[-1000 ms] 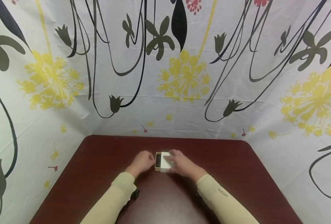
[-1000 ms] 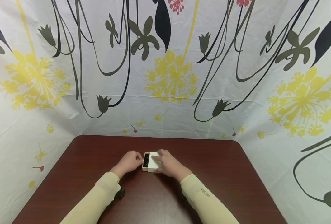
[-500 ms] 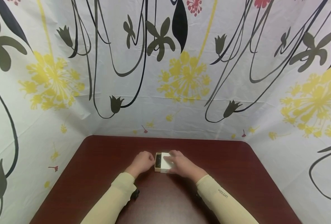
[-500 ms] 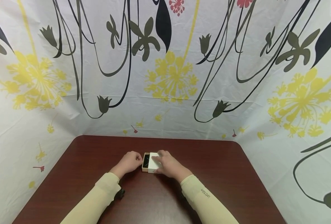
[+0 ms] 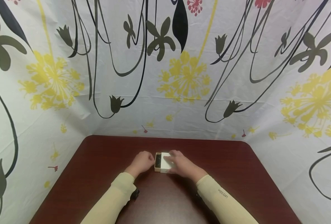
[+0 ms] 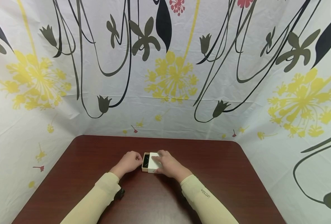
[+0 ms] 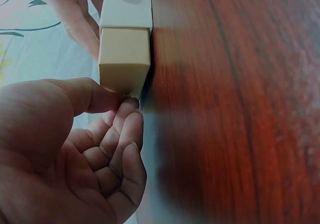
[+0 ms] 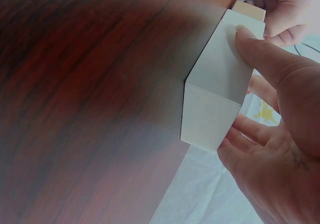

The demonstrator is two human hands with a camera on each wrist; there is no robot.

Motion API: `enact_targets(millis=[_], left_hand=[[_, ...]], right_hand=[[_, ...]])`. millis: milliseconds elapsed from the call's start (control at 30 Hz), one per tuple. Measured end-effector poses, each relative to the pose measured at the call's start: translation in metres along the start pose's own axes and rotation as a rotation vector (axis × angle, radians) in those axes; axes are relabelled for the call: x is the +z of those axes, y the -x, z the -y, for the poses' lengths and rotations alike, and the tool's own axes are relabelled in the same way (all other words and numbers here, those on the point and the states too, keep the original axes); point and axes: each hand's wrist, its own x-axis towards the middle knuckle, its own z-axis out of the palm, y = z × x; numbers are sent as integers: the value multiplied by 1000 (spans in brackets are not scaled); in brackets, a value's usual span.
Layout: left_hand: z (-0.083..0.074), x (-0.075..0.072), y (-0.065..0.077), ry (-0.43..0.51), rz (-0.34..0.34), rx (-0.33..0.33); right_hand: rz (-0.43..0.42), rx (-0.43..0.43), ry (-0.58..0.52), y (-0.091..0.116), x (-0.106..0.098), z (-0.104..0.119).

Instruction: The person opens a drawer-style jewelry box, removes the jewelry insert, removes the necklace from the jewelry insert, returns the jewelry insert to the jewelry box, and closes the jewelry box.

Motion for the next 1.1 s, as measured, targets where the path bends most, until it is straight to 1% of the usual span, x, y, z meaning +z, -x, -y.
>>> enact_targets(millis=[333, 733, 1100], left_hand=[[0, -1, 1, -7, 3, -4], [-1, -1, 2, -6, 1, -4], [1, 0, 1, 19, 13, -30]], right_hand=[[5, 15, -16, 0, 0, 1], [1, 12, -11, 0, 1, 0], [-7, 4, -1, 0, 0, 0]])
